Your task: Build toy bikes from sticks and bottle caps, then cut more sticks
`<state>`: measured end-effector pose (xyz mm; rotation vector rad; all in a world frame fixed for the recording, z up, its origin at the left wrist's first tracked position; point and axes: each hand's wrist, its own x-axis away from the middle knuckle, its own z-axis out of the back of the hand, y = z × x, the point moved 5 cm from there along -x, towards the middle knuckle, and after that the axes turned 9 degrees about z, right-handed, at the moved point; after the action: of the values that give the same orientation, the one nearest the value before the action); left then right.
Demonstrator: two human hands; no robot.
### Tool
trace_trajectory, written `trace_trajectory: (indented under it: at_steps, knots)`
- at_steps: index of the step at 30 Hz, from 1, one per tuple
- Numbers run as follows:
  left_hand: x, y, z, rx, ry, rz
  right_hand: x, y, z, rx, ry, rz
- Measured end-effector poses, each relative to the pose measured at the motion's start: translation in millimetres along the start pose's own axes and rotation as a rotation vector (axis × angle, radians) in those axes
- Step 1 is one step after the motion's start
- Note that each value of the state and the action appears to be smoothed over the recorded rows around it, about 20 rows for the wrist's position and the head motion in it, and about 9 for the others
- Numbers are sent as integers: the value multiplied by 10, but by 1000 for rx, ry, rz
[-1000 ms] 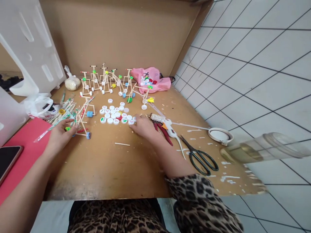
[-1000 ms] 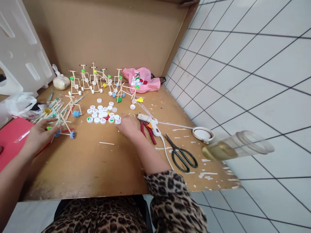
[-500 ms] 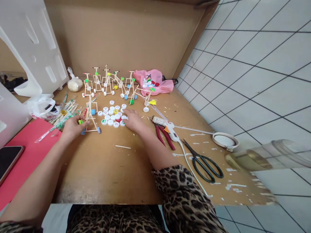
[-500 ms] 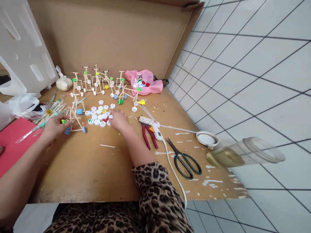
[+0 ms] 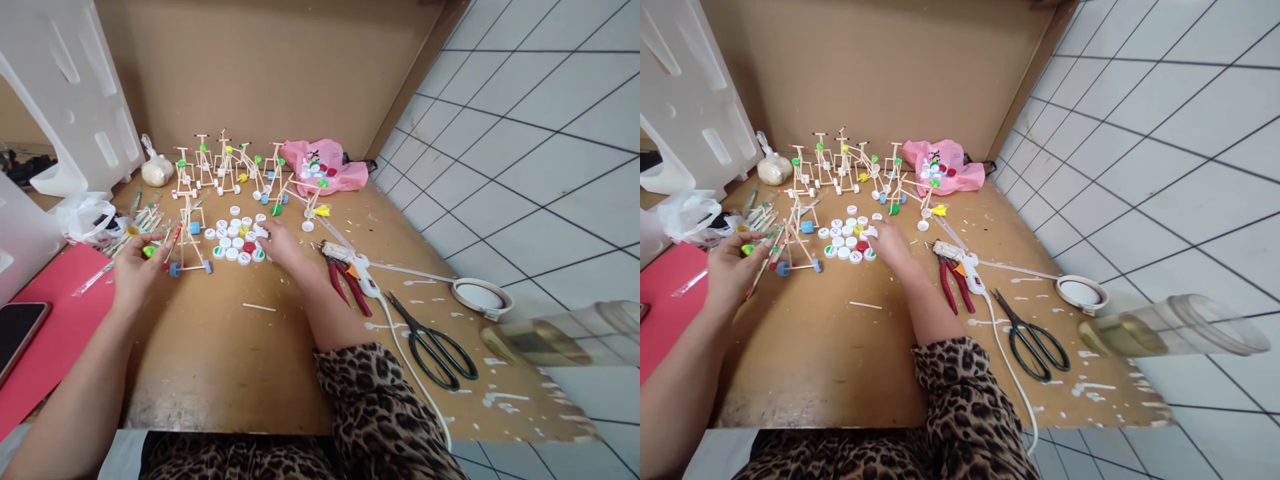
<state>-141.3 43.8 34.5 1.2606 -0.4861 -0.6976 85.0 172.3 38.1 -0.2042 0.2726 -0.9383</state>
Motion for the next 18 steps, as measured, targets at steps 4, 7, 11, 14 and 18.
trace_trajectory:
  at_steps: [4,7,11,14,18]
  knots:
    - [300,110,-357,383,-352,258,8,74,115,13,-120,3]
    - [582,113,-768,533,-629,531,12,100,132,82,-194,24]
    - [769,24,-1076,618,-721,737,33,152,80,171,-290,22]
    - [744,-82,-1098,611,-688,717,57,137,73,176,-310,33]
    - [634,-214,-1045,595,-672,651,124,-34,68,147,-388,122]
